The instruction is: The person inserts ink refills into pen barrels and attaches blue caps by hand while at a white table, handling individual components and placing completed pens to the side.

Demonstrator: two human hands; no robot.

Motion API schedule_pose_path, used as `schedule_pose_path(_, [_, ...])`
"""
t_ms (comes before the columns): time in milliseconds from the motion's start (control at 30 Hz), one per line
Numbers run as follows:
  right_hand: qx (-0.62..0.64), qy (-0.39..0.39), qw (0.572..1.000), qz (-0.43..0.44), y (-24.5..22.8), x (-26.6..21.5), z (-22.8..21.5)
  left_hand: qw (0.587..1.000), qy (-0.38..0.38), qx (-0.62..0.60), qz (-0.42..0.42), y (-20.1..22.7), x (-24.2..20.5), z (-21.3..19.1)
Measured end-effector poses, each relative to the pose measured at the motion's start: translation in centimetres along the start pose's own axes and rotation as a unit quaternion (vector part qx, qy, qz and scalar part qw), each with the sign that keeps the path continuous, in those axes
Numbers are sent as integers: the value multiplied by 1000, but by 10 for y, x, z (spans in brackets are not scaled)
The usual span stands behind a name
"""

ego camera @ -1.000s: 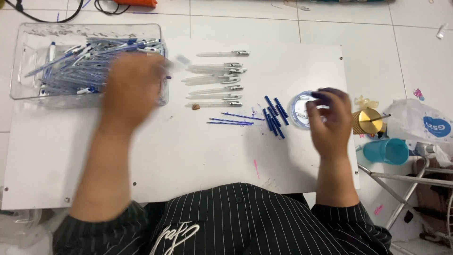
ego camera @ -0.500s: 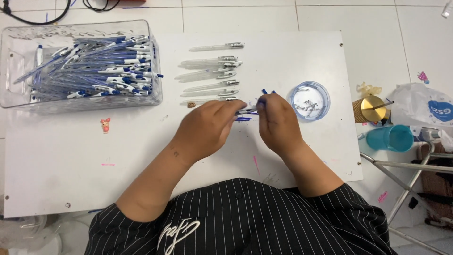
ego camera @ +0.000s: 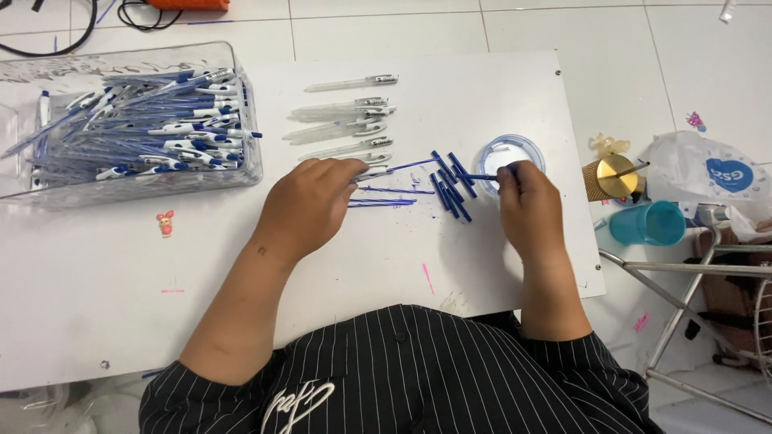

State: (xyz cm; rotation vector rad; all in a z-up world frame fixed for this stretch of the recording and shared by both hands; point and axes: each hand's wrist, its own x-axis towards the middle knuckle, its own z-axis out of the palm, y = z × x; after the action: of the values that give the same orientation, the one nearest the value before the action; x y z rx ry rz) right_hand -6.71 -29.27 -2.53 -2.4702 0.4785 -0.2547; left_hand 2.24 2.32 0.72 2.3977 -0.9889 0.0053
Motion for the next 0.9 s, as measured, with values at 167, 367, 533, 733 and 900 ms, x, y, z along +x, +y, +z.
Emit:
schedule_pose_path(167, [-86, -45, 995, -35, -20, -3, 1, 1000, -28, -4, -7, 8, 1, 3])
schedule_pose_path(367, [23, -65, 967, -243, -46, -6, 20, 997, -44, -55, 8, 9, 4, 11])
schedule_pose_path(533, [-29, -76, 966, -244, -34, -2, 31, 999, -32, -17, -20, -15, 3, 6])
schedule_pose_path(733, [-42, -80, 960, -266, -50, -4, 30, 998, 68, -11, -1, -31, 1, 3])
schedule_pose_path(900, [192, -99, 957, -192, -47, -11, 44, 968, 192, 13, 162, -5, 5, 28])
